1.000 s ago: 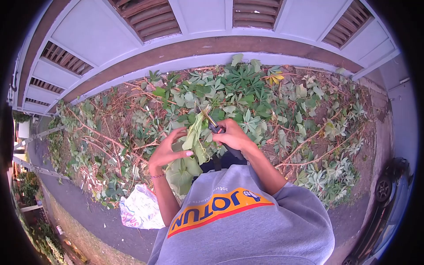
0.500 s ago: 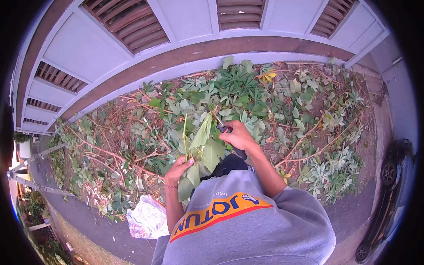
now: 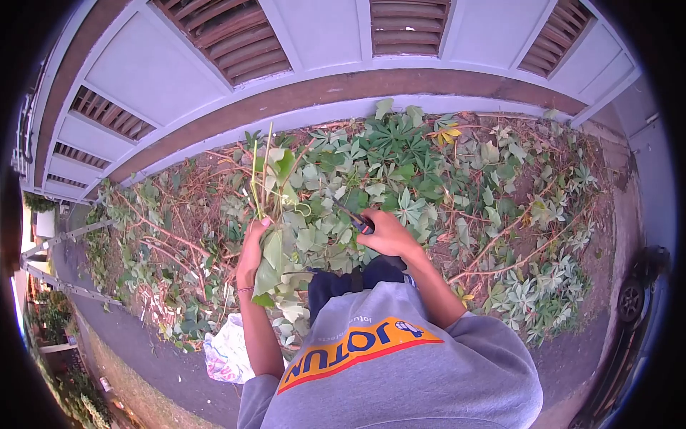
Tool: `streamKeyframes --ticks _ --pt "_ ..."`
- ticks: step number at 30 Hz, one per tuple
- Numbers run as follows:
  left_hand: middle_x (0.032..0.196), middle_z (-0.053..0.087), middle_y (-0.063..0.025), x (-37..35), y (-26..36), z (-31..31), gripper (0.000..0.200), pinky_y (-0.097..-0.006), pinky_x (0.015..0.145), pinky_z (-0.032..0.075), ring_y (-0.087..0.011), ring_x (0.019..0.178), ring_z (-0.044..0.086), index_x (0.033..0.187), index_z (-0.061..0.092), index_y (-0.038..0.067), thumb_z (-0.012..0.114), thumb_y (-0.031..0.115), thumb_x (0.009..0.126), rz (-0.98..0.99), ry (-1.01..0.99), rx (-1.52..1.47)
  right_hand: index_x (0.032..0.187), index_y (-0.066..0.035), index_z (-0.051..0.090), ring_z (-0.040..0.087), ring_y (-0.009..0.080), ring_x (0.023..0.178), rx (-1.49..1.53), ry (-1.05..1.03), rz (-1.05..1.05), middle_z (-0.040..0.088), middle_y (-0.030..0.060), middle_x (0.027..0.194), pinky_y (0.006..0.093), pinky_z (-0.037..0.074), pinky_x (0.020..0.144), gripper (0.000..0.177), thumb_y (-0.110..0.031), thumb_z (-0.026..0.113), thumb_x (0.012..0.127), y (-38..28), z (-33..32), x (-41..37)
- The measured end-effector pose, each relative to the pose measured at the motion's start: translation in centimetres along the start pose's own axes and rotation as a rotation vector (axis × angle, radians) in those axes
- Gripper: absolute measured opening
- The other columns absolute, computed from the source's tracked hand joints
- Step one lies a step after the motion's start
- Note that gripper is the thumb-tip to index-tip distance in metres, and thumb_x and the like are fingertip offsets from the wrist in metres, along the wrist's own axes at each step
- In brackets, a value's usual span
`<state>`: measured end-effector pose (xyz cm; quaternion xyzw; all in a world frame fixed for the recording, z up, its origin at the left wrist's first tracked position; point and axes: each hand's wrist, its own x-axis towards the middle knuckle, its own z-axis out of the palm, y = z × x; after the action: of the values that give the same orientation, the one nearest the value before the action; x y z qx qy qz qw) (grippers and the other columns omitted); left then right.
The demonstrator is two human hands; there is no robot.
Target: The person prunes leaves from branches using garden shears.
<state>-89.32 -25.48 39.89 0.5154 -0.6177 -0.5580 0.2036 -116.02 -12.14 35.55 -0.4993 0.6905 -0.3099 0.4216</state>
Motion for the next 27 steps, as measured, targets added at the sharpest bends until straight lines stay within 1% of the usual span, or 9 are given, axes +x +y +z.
streamKeyframes --ticks 2,4,6,10,12,16,18,21,27 --pt "0.085 0.057 -0.0020 0.3 0.1 0.5 0.051 -0.0320 0.072 0.040 -0.0115 0.076 0.045 0.093 0.064 0.001 0.041 0.045 0.102 -0.013 -0.021 -0.330 0.090 0.002 0.061 0.060 0.0331 0.071 -0.004 -0.049 0.015 0.061 0.0184 0.075 0.0414 0.046 0.069 0.036 -0.024 0.068 0.066 -0.9 0.7 0.1" --pt "0.091 0.056 -0.0069 0.6 0.7 1.1 0.064 -0.0340 0.078 0.040 -0.0139 0.081 0.045 0.096 0.061 -0.003 0.033 0.054 0.103 -0.039 -0.013 -0.326 0.092 0.002 0.062 0.061 0.0331 0.072 0.050 -0.112 -0.089 0.062 0.0177 0.076 0.0410 0.047 0.070 0.037 -0.023 0.068 0.067 -1.8 1.6 0.4" --pt "0.089 0.055 -0.0087 0.8 1.3 1.5 0.071 -0.0325 0.077 0.039 -0.0134 0.081 0.043 0.096 0.059 -0.006 0.030 0.059 0.102 0.049 0.044 0.188 0.095 0.002 0.063 0.061 0.0330 0.073 0.051 -0.157 -0.103 0.063 0.0170 0.077 0.0398 0.047 0.071 0.038 -0.023 0.068 0.067 -2.7 2.0 0.7" --pt "0.069 0.045 -0.0041 0.9 1.8 2.9 0.064 -0.0308 0.066 0.037 -0.0149 0.070 0.038 0.086 0.056 -0.006 0.036 0.052 0.104 0.227 -0.036 0.168 0.096 0.002 0.062 0.061 0.0301 0.071 0.112 -0.143 -0.130 0.062 0.0150 0.077 0.0379 0.047 0.069 0.037 -0.023 0.069 0.069 -3.3 2.2 1.5" --pt "0.063 0.037 -0.0008 1.2 1.5 3.5 0.061 -0.0316 0.059 0.034 -0.0147 0.065 0.034 0.078 0.052 -0.005 0.039 0.047 0.105 0.213 -0.079 0.100 0.093 -0.002 0.061 0.059 0.0144 0.074 0.171 -0.049 -0.204 0.064 0.0042 0.081 0.0303 0.047 0.070 0.024 -0.014 0.068 0.073 -3.4 2.0 1.6" --pt "0.061 0.032 0.0010 2.0 0.0 4.8 0.060 -0.0333 0.053 0.029 -0.0119 0.061 0.031 0.072 0.049 -0.002 0.038 0.048 0.105 0.300 -0.043 0.153 0.096 -0.002 0.062 0.059 0.0147 0.074 0.289 -0.095 -0.181 0.063 0.0037 0.080 0.0302 0.048 0.071 0.026 -0.015 0.067 0.074 -2.8 1.0 2.4" --pt "0.060 0.033 0.0019 1.8 0.4 4.9 0.060 -0.0316 0.052 0.027 -0.0103 0.061 0.029 0.072 0.050 -0.001 0.038 0.047 0.105 0.228 0.047 0.123 0.095 -0.002 0.062 0.059 0.0171 0.072 0.154 -0.070 -0.163 0.062 0.0056 0.077 0.0316 0.047 0.069 0.027 -0.017 0.068 0.073 -3.2 0.1 2.0" --pt "0.060 0.033 0.0044 1.9 1.2 4.1 0.059 -0.0302 0.051 0.024 -0.0078 0.060 0.028 0.071 0.051 0.000 0.038 0.047 0.105 0.223 0.039 0.028 0.091 0.005 0.061 0.062 0.0298 0.073 0.026 -0.093 -0.022 0.065 0.0168 0.079 0.0397 0.047 0.070 0.041 -0.028 0.070 0.067 -4.8 -1.2 1.1" --pt "0.062 0.041 0.0050 1.9 0.7 4.4 0.063 -0.0268 0.055 0.026 -0.0063 0.061 0.034 0.077 0.060 0.001 0.038 0.053 0.103 0.166 -0.090 0.086 0.088 -0.001 0.060 0.056 0.0226 0.068 0.098 -0.052 -0.090 0.060 0.0093 0.074 0.0358 0.044 0.067 0.029 -0.022 0.071 0.070 -2.8 -0.3 1.9"
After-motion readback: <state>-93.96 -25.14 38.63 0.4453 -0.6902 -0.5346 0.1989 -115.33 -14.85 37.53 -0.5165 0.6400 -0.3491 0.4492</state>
